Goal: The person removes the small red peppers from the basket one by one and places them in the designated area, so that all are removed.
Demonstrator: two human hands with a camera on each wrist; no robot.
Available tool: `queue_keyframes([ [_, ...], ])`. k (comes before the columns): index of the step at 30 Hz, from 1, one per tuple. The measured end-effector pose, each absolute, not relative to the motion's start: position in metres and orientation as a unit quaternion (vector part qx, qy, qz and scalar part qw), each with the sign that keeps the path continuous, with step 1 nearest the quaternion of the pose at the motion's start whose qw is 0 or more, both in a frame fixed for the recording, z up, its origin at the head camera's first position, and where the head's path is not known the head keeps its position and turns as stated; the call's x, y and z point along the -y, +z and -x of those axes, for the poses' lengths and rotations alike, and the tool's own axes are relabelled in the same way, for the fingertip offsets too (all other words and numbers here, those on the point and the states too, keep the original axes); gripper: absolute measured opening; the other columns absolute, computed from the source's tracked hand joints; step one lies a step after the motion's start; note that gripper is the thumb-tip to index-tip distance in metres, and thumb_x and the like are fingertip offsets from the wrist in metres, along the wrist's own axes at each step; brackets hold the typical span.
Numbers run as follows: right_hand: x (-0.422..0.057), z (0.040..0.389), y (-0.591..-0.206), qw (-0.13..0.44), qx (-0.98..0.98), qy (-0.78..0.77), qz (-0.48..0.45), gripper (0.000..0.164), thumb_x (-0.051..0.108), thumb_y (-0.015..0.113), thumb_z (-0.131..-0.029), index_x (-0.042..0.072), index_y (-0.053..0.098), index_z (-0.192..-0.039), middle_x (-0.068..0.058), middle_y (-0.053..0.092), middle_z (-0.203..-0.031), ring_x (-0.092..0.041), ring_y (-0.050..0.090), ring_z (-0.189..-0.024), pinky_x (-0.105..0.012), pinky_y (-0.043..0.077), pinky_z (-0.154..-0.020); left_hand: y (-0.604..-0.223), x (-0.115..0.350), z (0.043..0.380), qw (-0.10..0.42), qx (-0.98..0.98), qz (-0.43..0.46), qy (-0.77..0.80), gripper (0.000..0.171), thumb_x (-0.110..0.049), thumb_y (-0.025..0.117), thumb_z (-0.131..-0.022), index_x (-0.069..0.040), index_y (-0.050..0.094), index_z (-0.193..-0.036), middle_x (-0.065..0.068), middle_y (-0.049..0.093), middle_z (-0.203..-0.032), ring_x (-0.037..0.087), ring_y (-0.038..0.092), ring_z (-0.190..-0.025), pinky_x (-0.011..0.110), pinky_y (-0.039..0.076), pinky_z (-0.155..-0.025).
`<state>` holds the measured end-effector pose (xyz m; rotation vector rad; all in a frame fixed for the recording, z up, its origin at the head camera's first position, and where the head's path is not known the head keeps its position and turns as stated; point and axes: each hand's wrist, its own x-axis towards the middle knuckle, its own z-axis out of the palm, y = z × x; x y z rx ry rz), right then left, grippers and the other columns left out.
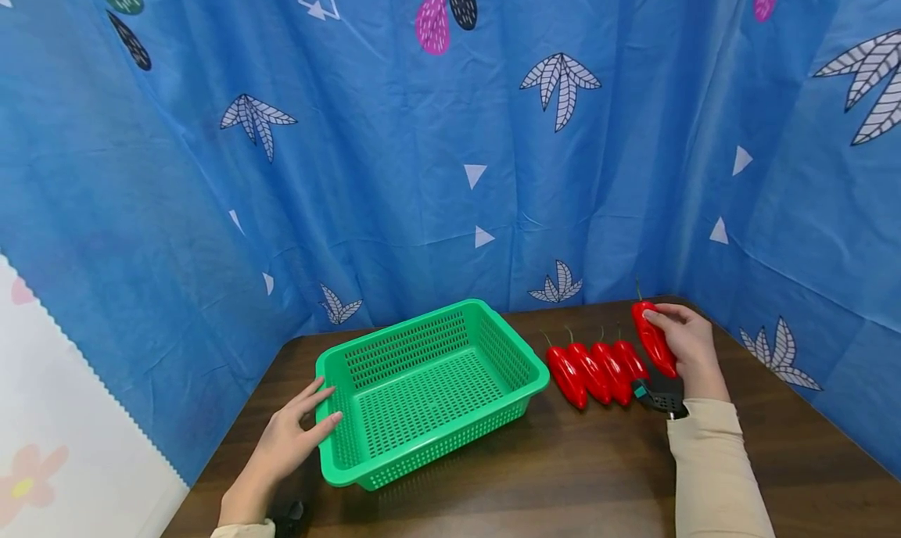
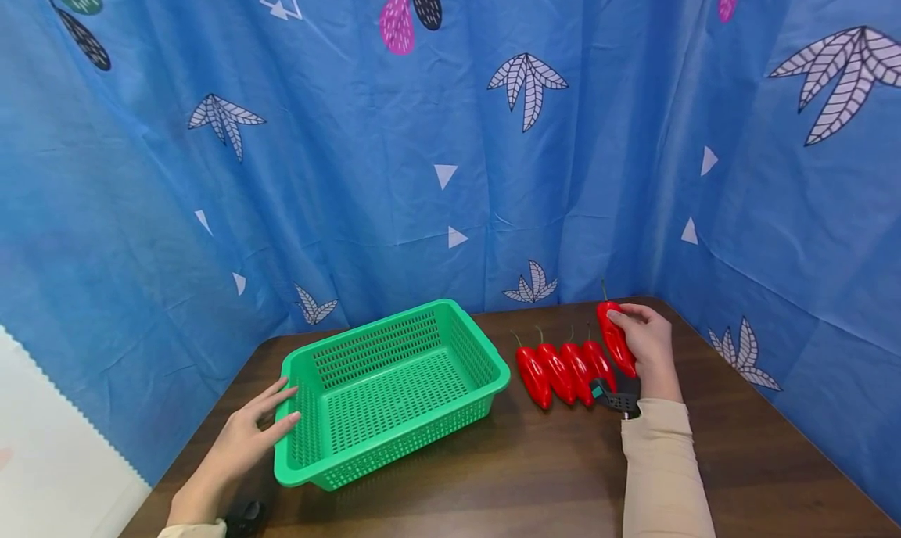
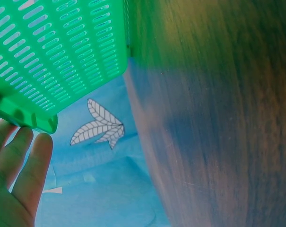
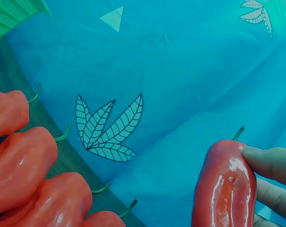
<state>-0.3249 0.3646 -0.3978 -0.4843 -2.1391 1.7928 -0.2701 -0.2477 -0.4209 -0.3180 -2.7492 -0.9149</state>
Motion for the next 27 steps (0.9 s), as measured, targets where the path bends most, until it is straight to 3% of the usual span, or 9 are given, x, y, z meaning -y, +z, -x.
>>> queue_keyframes([
  [9, -0.368, 0.328, -0.403, 0.151, 0.759, 0.606, 0.184, 0.061, 0.043, 0.063, -0.097, 0.005, 0.051, -0.144, -0.016, 0.051, -0.14, -0.008, 0.056, -0.089, -0.019, 0.055, -0.066, -0.421, 0.247, 0.27, 0.114, 0.936, 0.107, -0.317, 0.06, -0.039, 0.066, -0.097, -0.009, 0.052, -0.147, 0.017, 0.034, -0.162, 0.047, 0.034, -0.145, 0.06, 0.047, -0.103],
  [17, -0.372, 0.331, -0.414, 0.141, 0.759, 0.602, 0.205, 0.065, 0.043, 0.06, -0.098, 0.006, 0.046, -0.15, -0.022, 0.043, -0.151, -0.013, 0.054, -0.095, -0.018, 0.054, -0.064, -0.423, 0.247, 0.271, 0.114, 0.935, 0.107, -0.318, 0.06, -0.04, 0.066, -0.096, -0.01, 0.053, -0.147, 0.015, 0.035, -0.162, 0.046, 0.035, -0.145, 0.062, 0.047, -0.103],
  [27, -0.375, 0.335, -0.425, 0.132, 0.762, 0.594, 0.221, 0.063, 0.039, 0.058, -0.1, 0.001, 0.045, -0.149, -0.027, 0.04, -0.153, -0.024, 0.053, -0.106, -0.016, 0.05, -0.061, -0.423, 0.247, 0.271, 0.124, 0.933, 0.113, -0.32, 0.059, -0.039, 0.067, -0.096, -0.009, 0.054, -0.145, 0.017, 0.036, -0.16, 0.047, 0.037, -0.144, 0.058, 0.049, -0.102],
])
